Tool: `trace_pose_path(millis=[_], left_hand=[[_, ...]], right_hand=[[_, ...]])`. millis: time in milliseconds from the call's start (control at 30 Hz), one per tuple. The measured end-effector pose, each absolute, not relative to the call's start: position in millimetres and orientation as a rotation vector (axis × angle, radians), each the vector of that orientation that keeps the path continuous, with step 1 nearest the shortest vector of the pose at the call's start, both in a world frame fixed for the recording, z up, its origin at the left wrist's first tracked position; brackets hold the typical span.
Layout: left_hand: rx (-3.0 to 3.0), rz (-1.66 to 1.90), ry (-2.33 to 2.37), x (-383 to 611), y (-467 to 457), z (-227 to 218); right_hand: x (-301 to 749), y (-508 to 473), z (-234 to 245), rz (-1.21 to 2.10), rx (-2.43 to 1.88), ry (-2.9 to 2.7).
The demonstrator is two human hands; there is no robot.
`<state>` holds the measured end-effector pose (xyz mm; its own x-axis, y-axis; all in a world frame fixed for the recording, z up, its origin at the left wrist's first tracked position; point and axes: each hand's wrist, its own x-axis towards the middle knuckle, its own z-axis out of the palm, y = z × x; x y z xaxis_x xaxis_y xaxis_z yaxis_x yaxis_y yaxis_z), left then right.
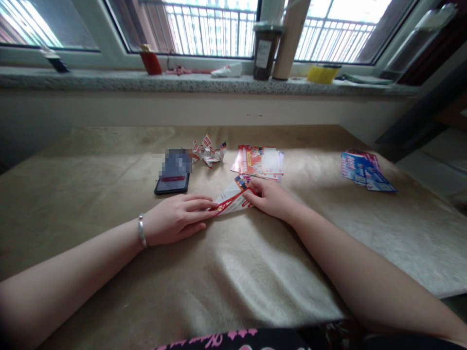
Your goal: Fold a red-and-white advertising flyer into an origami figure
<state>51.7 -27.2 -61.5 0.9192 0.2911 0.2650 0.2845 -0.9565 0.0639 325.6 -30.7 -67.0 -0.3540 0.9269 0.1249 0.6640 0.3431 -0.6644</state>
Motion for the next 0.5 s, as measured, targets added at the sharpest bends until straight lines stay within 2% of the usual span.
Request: trace_pose_path(millis=[500], left_hand=[[3.048,0.479,0.531,56.7,-33.7,-66.9]], right_hand=[[322.6,-31.8,-63.1,0.401,-1.563,-2.261]])
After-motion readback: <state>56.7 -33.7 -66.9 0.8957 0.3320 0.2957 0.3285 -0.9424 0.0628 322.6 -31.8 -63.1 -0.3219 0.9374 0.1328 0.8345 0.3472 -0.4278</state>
